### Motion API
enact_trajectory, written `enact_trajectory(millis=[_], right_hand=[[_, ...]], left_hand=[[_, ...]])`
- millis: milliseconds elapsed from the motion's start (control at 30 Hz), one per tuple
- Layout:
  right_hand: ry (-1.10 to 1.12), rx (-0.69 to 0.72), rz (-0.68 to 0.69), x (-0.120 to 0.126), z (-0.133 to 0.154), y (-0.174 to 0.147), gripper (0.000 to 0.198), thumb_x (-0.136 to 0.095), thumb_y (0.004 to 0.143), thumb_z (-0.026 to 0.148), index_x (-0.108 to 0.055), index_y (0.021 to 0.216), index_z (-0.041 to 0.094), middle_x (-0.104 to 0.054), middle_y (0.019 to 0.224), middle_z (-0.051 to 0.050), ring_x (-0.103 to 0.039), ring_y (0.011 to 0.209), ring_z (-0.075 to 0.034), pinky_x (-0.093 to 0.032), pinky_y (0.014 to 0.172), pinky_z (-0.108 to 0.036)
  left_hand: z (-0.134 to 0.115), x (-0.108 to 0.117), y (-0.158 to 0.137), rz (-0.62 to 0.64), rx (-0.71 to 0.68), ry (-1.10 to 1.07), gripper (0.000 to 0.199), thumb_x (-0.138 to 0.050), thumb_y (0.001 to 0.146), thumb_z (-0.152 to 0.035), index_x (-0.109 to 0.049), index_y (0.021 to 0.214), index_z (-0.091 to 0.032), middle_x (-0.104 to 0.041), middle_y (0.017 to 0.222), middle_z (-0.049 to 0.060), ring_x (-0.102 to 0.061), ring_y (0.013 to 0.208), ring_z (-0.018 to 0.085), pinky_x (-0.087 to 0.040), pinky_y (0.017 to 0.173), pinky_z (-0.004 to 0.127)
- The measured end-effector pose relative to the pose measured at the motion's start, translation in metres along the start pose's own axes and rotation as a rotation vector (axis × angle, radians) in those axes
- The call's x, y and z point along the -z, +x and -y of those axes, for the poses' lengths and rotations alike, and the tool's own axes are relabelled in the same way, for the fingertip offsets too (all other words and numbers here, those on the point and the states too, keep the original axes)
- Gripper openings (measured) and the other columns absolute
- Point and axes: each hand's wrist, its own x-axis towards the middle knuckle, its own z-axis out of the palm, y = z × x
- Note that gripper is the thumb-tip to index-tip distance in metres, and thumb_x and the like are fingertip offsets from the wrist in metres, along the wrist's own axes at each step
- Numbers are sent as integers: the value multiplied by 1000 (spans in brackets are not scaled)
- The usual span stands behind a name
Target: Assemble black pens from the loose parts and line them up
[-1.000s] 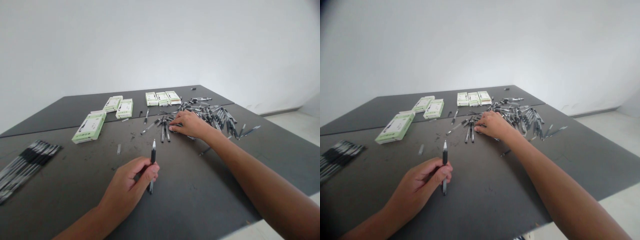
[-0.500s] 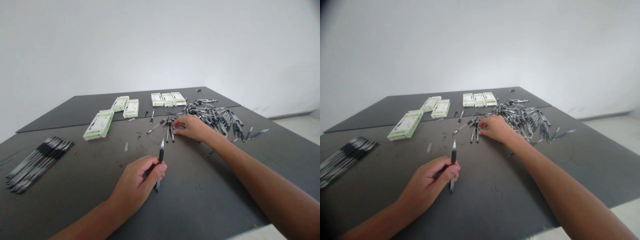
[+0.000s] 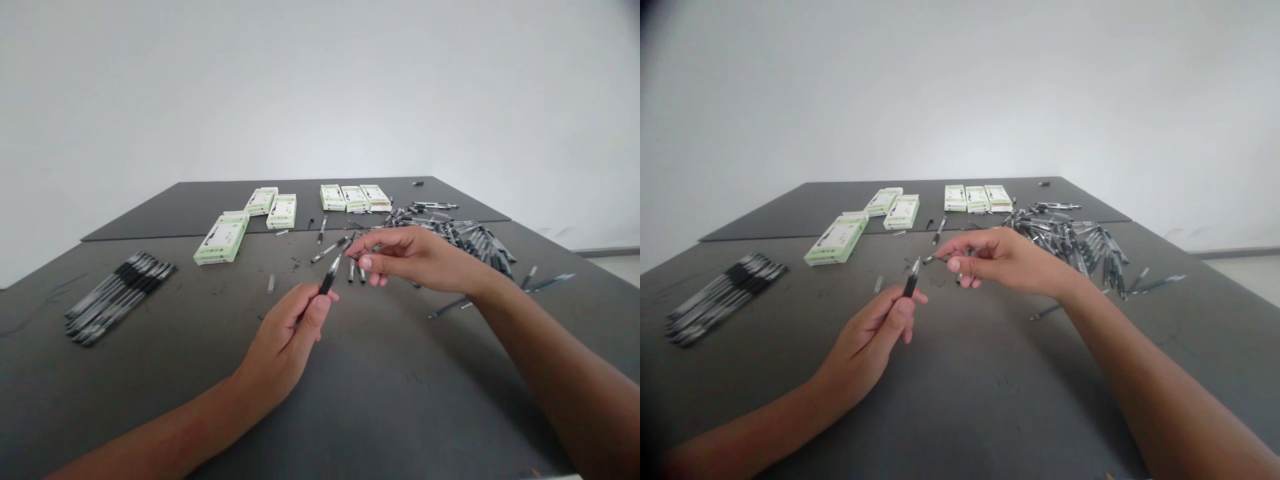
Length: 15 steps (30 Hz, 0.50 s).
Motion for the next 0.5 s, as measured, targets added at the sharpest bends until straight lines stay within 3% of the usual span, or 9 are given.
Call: enact_trajectory(millis=[133,300,500], right_hand=[[-30,61,27,3,11,-6,32,-78,97,45,-85,123,28,-80,96,-3,-64,72,-12,-55,64,-26],[-103,85,45,10,14,-9,33,-76,98,45,-85,125,30,-79,90,-2,-61,68,-12,-49,59,-25],[-198,83,53,17,13,-11,31,-81,93,47,-88,118,30,-83,100,-5,-72,86,-18,-57,75,-30]], left_hand=[[-1,0,-1,5,-10,2,41,-44,114,-50,-73,121,-23,-50,64,-5,-51,59,15,-42,61,28],[-1,2,-2,43,-37,12,39,-45,113,-46,-76,124,-25,-47,63,-5,-48,57,15,-44,65,29],[-4,4,-2,25,-80,42,35,-48,113,-43,-76,114,-22,-64,81,-1,-58,71,15,-46,72,29]])
